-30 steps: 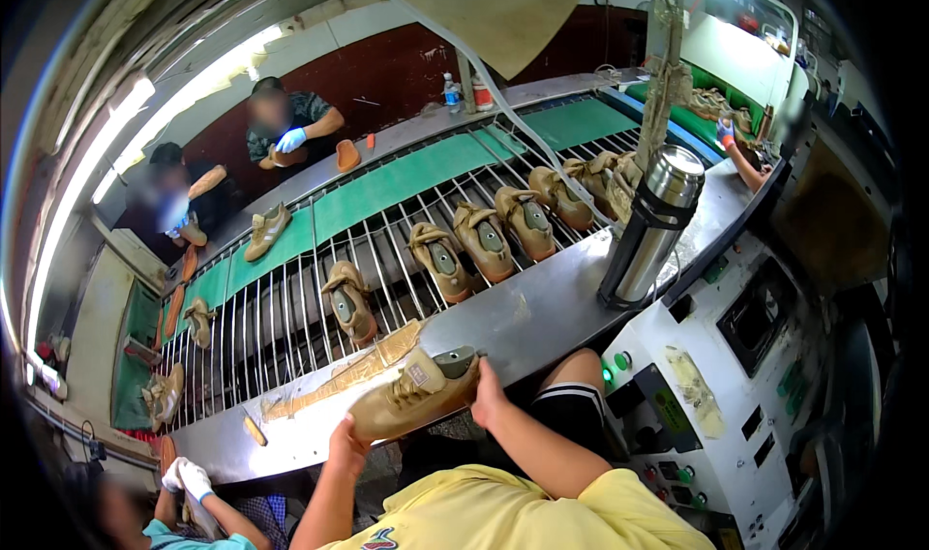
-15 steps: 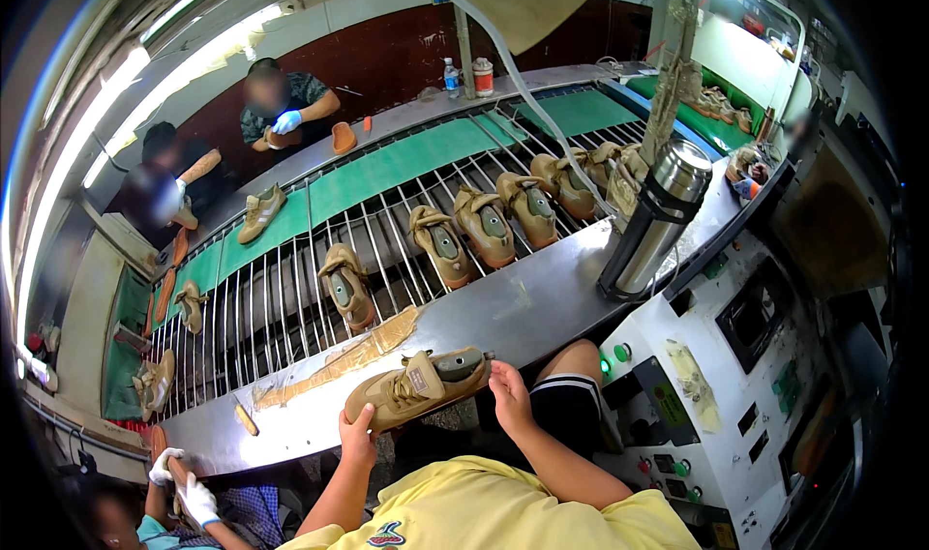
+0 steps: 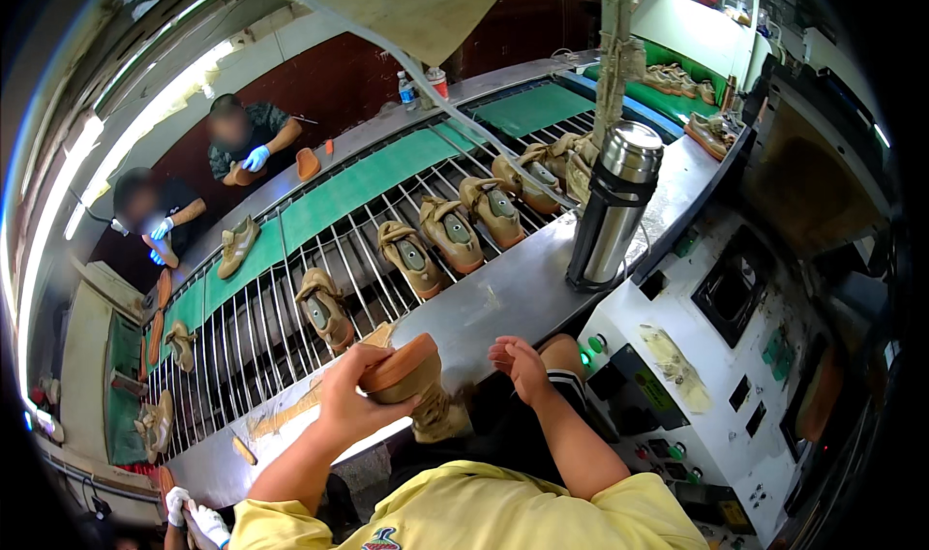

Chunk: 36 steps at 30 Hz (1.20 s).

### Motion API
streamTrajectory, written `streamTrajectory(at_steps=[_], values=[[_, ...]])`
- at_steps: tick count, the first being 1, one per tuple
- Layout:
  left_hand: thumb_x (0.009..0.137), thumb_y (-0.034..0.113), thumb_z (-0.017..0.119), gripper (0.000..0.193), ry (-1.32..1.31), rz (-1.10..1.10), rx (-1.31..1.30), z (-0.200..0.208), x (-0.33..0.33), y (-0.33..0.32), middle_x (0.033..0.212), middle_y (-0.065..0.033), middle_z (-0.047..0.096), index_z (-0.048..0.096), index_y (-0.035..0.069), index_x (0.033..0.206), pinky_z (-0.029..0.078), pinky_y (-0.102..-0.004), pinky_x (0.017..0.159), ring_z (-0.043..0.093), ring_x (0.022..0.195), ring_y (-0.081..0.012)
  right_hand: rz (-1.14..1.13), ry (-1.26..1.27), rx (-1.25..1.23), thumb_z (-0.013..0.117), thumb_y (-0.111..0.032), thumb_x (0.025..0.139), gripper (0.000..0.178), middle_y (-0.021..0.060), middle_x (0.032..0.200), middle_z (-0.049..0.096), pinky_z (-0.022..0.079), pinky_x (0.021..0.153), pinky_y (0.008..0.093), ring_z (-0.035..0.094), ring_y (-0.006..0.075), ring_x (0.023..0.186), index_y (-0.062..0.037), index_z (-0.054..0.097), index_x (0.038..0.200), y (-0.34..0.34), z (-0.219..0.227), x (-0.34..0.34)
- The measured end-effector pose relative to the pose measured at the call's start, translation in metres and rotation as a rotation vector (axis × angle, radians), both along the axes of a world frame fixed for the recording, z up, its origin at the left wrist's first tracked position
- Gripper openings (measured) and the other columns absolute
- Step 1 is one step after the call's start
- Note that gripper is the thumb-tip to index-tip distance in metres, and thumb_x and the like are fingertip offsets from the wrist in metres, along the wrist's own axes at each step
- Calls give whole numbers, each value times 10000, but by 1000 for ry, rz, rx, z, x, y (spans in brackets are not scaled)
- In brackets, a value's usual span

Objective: The person takes shoes from a conveyor belt, places them into a heat-press machine to bond the components, operates the machine with control buttons, and places the shoes back onto the belt.

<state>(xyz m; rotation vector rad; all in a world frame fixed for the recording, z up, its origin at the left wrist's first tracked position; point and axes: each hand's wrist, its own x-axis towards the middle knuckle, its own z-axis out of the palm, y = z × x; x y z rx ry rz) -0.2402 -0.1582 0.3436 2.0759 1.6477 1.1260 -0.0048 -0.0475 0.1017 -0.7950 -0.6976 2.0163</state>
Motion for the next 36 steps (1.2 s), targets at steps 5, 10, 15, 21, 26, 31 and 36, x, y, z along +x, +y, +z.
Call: streamTrajectory(at_steps=[5,10,15,21,26,31,36], values=[[540,185,884,704,-742,-24,-175,60,-5,30,982,-112,628,510,-12,1102,551,-344,809,653,883,-220,378,569,-60,480,-362,938,525,148,1215,572,453,944,393,584,263,1081,-51,415,1355,-16,74,8],[774,277,635,565,-1142,-34,-364,-22,3,82,1078,-176,601,480,-34,1220,536,-407,865,626,963,-281,583,1165,-325,420,-437,935,639,196,1386,462,412,1019,456,525,325,1203,-30,337,1421,-57,101,-14],[917,365,537,471,-1356,-83,-610,-119,41,115,1069,-156,608,511,1,1216,525,-417,797,617,946,-273,563,1304,-391,488,-357,897,625,219,1373,462,401,1035,495,519,355,1198,-22,356,1408,-68,72,19],[925,233,551,177,-1051,165,-635,-216,43,126,811,-64,619,574,63,966,516,-303,607,621,686,-181,27,905,-16,570,-320,823,709,207,1386,454,404,1035,486,521,352,1196,-17,336,1419,-76,101,125],[907,139,561,125,-792,253,-427,-290,6,109,683,-39,572,572,25,856,471,-273,563,551,600,-122,-521,201,118,618,-262,765,754,182,1371,470,436,1009,465,537,337,1173,-17,332,1418,-58,161,255],[891,96,560,128,-618,341,-352,-295,13,109,674,-22,565,571,4,803,442,-247,588,530,614,-91,-906,-667,242,667,-174,732,758,113,1263,550,476,899,354,572,242,1082,-17,359,1407,30,160,401],[830,100,597,110,-462,454,-351,-310,12,114,665,-62,576,582,18,758,451,-299,597,549,615,-167,-900,-1264,288,726,-256,678,802,154,1280,558,436,934,321,551,258,1143,5,421,1373,122,188,448]])
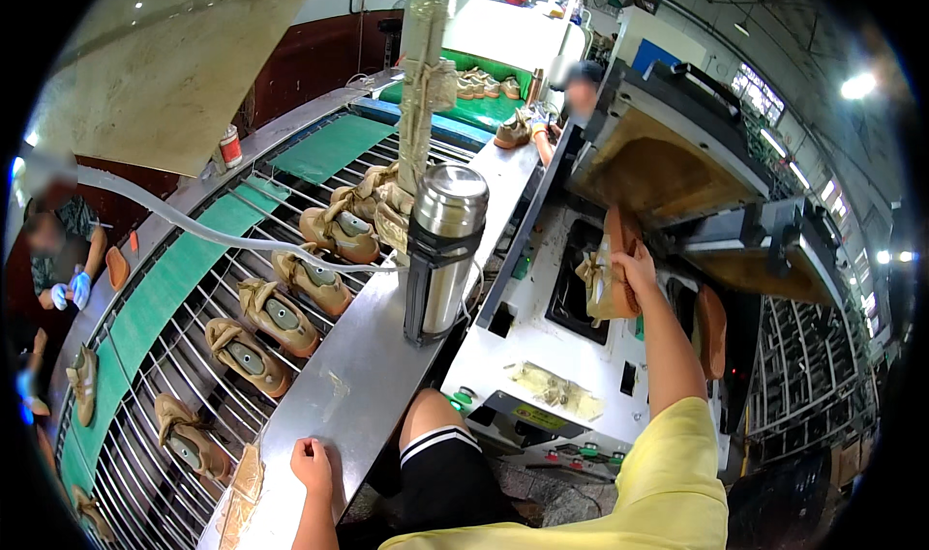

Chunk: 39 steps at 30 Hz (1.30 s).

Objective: The person takes shoes from a conveyor belt, places them into a heat-press machine to bond the components, operates the machine with control buttons, and places the shoes back onto the belt.

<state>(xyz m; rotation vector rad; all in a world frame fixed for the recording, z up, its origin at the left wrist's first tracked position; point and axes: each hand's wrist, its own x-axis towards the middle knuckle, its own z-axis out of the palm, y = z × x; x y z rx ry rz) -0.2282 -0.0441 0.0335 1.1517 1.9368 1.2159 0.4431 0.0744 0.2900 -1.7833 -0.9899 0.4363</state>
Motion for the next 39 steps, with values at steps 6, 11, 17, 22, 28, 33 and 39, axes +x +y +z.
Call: streamTrajectory(at_steps=[6,11,17,22,28,33,39], values=[[767,99,625,86,248,13,45,7,7,-1,663,-100,564,594,34,720,449,-353,592,547,615,-245,-315,-489,-396,710,-333,625,707,220,1182,603,449,923,337,571,314,1105,12,545,1220,66,-45,19],[762,102,629,88,215,48,37,14,6,-4,662,-96,564,597,34,716,447,-352,589,544,613,-248,-321,-485,-678,682,-479,601,1018,212,1378,475,417,1008,406,491,370,1236,-148,279,1476,73,-34,-35],[749,108,637,88,231,40,49,23,13,-3,652,-94,565,598,41,707,451,-355,591,547,614,-247,-328,-485,-736,677,-506,604,1065,247,1368,468,418,1009,422,495,374,1231,-123,232,1493,49,-28,-31],[750,124,632,99,294,48,53,20,8,-4,651,-104,571,597,44,704,452,-369,593,553,624,-258,-288,-421,-765,648,-523,665,1024,275,1409,401,408,1018,423,456,389,1264,-86,227,1490,42,-12,-67],[774,134,613,113,346,23,53,17,13,-3,662,-118,587,604,38,715,453,-390,603,560,626,-280,-342,-718,-547,596,-475,803,654,225,1460,318,408,1004,457,384,387,1295,-57,518,1300,4,-25,-97],[905,154,548,262,-621,-175,-154,36,65,-8,854,-46,610,573,26,1132,471,-258,571,547,660,-141,-210,-775,-106,656,-323,801,456,212,1366,438,371,1030,447,423,383,1251,-54,607,1166,-75,-45,-103],[932,541,412,821,-1206,-576,-480,76,186,-10,1552,-129,179,151,-8,1483,210,-471,1128,173,1428,-310,-498,-987,-36,719,-176,704,492,207,1232,527,410,957,459,497,377,1145,-63,554,1153,-203,-45,7]])
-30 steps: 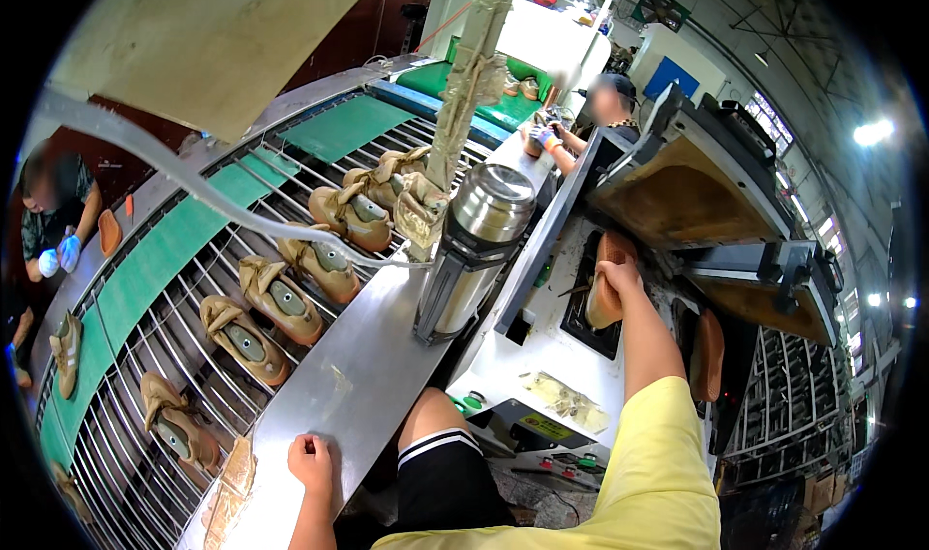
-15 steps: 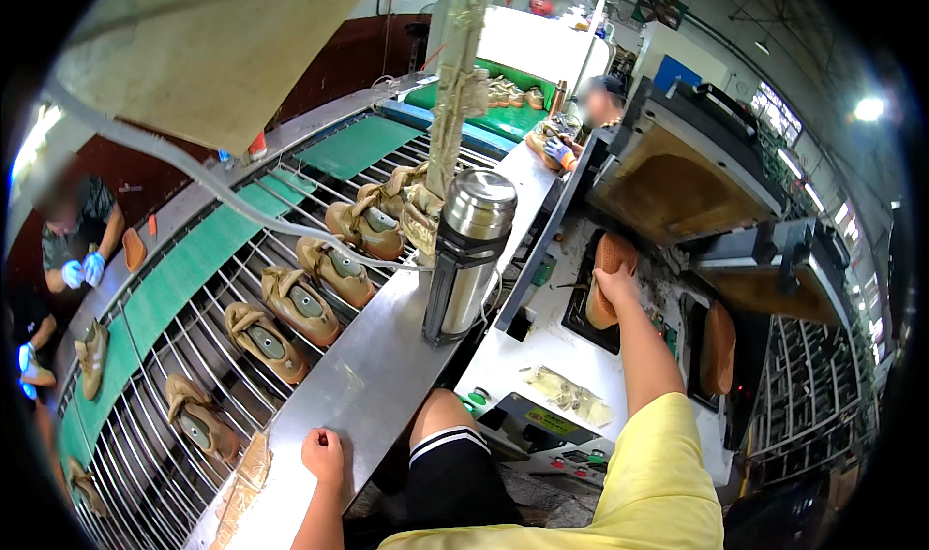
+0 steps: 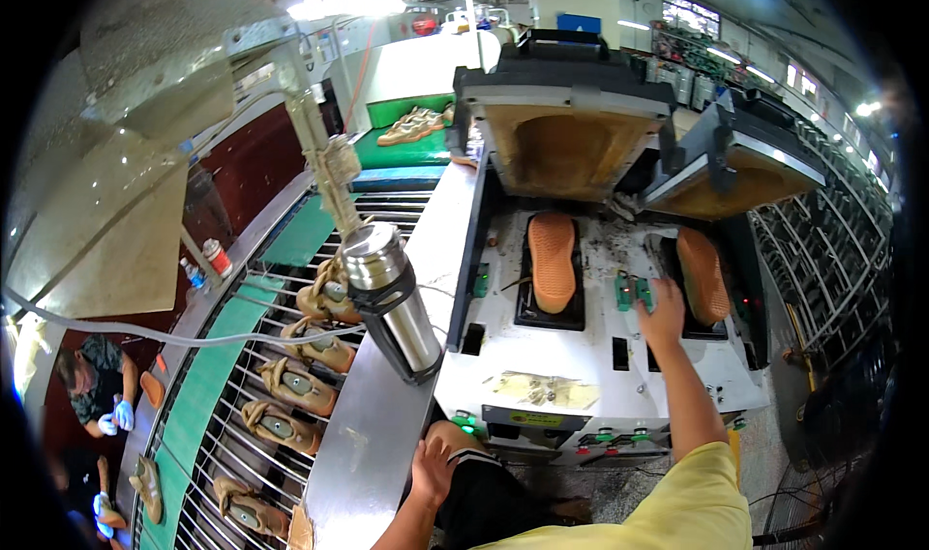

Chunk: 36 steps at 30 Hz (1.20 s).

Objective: The person takes shoes from a conveyor belt, places them into a heat-press machine to bond the components, operates the machine with control buttons, and places the shoes back onto the belt.

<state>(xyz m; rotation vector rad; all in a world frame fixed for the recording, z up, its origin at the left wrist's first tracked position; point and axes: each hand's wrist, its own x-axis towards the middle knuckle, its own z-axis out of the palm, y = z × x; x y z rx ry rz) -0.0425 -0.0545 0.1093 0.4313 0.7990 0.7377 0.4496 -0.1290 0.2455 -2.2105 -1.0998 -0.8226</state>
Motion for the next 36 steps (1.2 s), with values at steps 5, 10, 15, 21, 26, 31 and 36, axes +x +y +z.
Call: streamTrajectory(at_steps=[5,10,15,21,26,31,36], values=[[937,539,380,677,-259,-9,-156,13,43,16,1383,-110,404,405,-17,1323,312,-452,1051,387,1281,-297,-445,145,-95,716,-380,723,762,210,1241,533,416,959,458,504,373,1159,-69,419,1352,-59,39,92],[930,510,400,613,-151,-27,-121,15,-11,-1,1304,-101,537,471,34,1310,389,-425,986,503,1171,-322,-646,661,-311,696,-530,703,943,215,1262,551,431,965,460,537,373,1172,-116,295,1450,-61,90,109],[912,458,440,556,-6,205,-155,-24,-97,-29,1244,-132,579,508,47,1280,409,-431,969,542,1134,-331,-585,678,-283,707,-428,672,960,228,1272,557,433,978,470,552,398,1157,-101,248,1450,-55,48,139],[936,345,413,422,19,424,-159,-36,-157,-61,1179,-137,612,534,39,1200,439,-403,938,581,1078,-306,-614,565,139,731,-406,679,909,241,1279,543,433,955,486,532,408,1165,-75,318,1418,-62,34,107],[957,291,408,406,45,300,-70,-33,-149,-63,1183,-132,612,516,28,1246,456,-383,933,585,1082,-271,-458,197,448,709,-402,709,837,241,1328,498,437,968,469,522,392,1175,-3,394,1374,-107,-21,101],[954,279,472,430,98,35,83,-7,-116,-53,1222,-126,596,497,9,1289,440,-380,977,580,1103,-260,-85,381,749,652,-317,699,781,229,1309,512,432,987,478,530,390,1167,27,403,1355,-125,-28,61],[965,285,511,423,28,-271,346,19,-74,-57,1243,-116,587,500,37,1307,430,-360,987,563,1144,-226,534,1074,848,619,-273,679,768,219,1301,516,427,997,486,534,388,1162,30,405,1351,-131,-17,-56]])
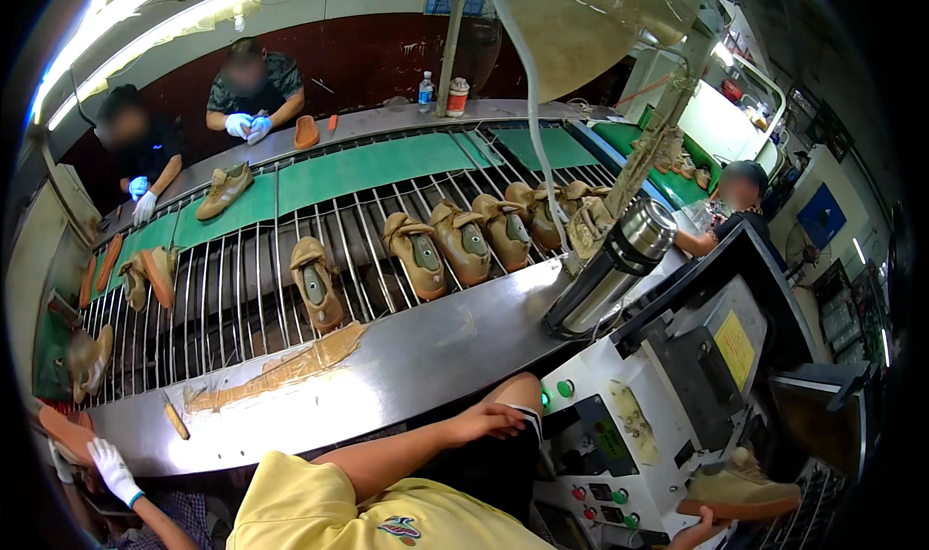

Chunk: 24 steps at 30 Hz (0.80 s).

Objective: The person takes shoes from a conveyor belt, places them into a heat-press machine to bond the components, operates the machine with control buttons, and places the shoes back onto the belt.

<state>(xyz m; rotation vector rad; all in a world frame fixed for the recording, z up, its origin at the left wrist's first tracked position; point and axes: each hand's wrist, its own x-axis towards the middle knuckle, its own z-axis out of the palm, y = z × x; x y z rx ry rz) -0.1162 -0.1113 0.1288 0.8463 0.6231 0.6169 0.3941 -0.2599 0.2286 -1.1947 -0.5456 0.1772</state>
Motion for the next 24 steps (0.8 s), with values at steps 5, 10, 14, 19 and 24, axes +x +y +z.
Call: streamTrajectory(at_steps=[5,10,14,19,24], values=[[928,396,575,734,-283,-185,120,54,42,-5,1380,-135,473,213,95,1491,355,-351,1045,453,1269,-211,793,291,-28,586,-228,658,759,209,1293,520,422,1007,495,537,386,1156,33,406,1347,16,0,-145],[819,306,717,858,-430,-26,-51,72,-3,-17,1391,-142,442,220,34,1464,379,-413,1045,457,1266,-257,1250,102,-383,727,-386,698,855,138,1256,542,407,985,396,526,276,1164,17,379,1368,80,-5,-268],[817,236,719,752,-496,423,-154,49,-84,-41,1333,-137,497,310,38,1416,430,-442,1026,533,1191,-276,1458,-295,-463,657,-385,832,595,138,1167,596,402,975,352,535,229,1142,48,537,1222,129,29,-328],[851,240,694,608,-198,900,-185,22,-176,-13,1250,-130,557,401,21,1337,462,-446,983,571,1124,-273,1383,-814,-592,753,-216,758,372,99,942,670,508,740,304,646,195,830,-30,652,1065,141,20,-371],[849,214,688,489,100,1117,-63,23,-262,87,1133,-135,603,481,-14,1229,549,-407,782,631,980,-260,1411,-691,-1053,724,-324,808,293,123,680,673,502,621,316,663,218,635,-32,720,830,126,-45,-350]])
